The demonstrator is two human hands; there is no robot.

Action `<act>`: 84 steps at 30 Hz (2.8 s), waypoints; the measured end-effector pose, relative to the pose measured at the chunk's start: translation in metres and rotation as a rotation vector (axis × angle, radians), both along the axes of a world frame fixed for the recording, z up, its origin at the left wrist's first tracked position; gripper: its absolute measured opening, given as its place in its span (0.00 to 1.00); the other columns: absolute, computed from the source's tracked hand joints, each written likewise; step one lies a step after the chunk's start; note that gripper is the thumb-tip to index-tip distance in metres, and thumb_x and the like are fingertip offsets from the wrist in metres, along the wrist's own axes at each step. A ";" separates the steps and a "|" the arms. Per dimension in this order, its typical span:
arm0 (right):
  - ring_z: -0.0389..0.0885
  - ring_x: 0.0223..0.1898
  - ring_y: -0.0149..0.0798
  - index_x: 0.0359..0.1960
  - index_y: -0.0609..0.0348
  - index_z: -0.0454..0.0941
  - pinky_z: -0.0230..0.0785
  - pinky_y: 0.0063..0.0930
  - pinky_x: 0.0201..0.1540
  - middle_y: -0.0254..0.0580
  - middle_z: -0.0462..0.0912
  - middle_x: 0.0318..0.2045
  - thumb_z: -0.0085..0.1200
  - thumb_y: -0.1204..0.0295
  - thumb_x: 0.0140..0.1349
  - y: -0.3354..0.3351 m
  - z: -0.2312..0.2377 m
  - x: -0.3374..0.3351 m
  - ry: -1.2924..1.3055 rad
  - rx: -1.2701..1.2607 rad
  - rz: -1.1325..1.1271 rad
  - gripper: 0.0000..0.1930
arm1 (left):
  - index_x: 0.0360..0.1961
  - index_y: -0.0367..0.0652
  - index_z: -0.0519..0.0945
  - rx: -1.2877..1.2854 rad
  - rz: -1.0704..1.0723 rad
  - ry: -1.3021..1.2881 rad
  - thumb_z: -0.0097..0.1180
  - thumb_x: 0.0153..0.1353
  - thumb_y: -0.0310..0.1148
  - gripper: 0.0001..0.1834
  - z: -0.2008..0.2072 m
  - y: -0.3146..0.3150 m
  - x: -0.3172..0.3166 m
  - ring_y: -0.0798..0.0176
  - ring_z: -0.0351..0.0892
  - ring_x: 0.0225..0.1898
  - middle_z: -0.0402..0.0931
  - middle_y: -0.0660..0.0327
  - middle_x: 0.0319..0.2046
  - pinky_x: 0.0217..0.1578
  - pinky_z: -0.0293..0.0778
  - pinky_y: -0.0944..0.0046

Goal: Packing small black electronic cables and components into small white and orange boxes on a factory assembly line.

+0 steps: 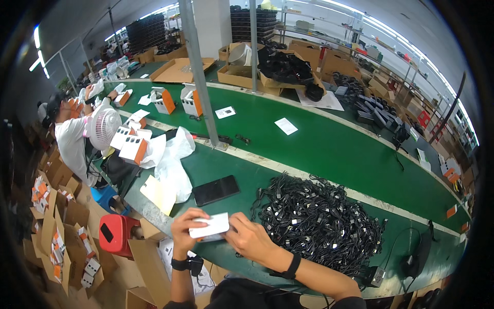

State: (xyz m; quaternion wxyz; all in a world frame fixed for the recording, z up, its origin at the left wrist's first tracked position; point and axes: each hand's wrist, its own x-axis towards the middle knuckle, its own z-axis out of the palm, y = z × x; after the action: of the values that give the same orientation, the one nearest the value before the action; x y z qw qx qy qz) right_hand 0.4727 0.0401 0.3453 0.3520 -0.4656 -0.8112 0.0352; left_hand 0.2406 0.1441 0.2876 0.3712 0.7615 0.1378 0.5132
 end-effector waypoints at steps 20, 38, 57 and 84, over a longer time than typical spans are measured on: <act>0.87 0.49 0.41 0.51 0.56 0.89 0.86 0.36 0.36 0.37 0.87 0.55 0.71 0.69 0.65 0.028 -0.001 0.027 0.014 -0.012 0.149 0.14 | 0.44 0.47 0.95 0.195 0.371 0.309 0.80 0.49 0.27 0.18 0.022 -0.034 -0.010 0.44 0.87 0.58 0.91 0.57 0.51 0.56 0.84 0.50; 0.88 0.56 0.49 0.72 0.39 0.80 0.86 0.40 0.53 0.49 0.80 0.60 0.73 0.62 0.61 0.043 0.056 0.129 -0.148 -0.239 -0.207 0.35 | 0.66 0.39 0.83 0.022 0.063 0.504 0.65 0.71 0.36 0.24 0.096 0.040 0.045 0.41 0.79 0.67 0.79 0.45 0.66 0.67 0.74 0.50; 0.77 0.66 0.64 0.72 0.52 0.79 0.76 0.50 0.67 0.64 0.77 0.67 0.76 0.73 0.55 -0.062 -0.028 0.431 -0.189 -0.229 -1.258 0.38 | 0.69 0.36 0.77 -0.180 0.418 1.258 0.92 0.36 0.53 0.60 -0.040 0.436 0.365 0.46 0.84 0.65 0.85 0.45 0.62 0.66 0.78 0.48; 0.83 0.61 0.67 0.78 0.53 0.71 0.79 0.50 0.64 0.72 0.70 0.73 0.70 0.80 0.60 -0.115 -0.045 0.487 -0.253 -0.252 -1.415 0.41 | 0.45 0.45 0.87 0.573 -0.286 1.036 0.89 0.39 0.51 0.35 -0.027 0.221 0.612 0.46 0.87 0.53 0.89 0.55 0.45 0.54 0.76 0.43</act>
State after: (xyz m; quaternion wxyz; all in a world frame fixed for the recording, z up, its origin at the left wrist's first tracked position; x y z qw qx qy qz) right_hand 0.9598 -0.0752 0.3007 0.1378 -0.9161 -0.3401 -0.1616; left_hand 0.8521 0.3648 0.2606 0.1015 0.9927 0.0530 0.0375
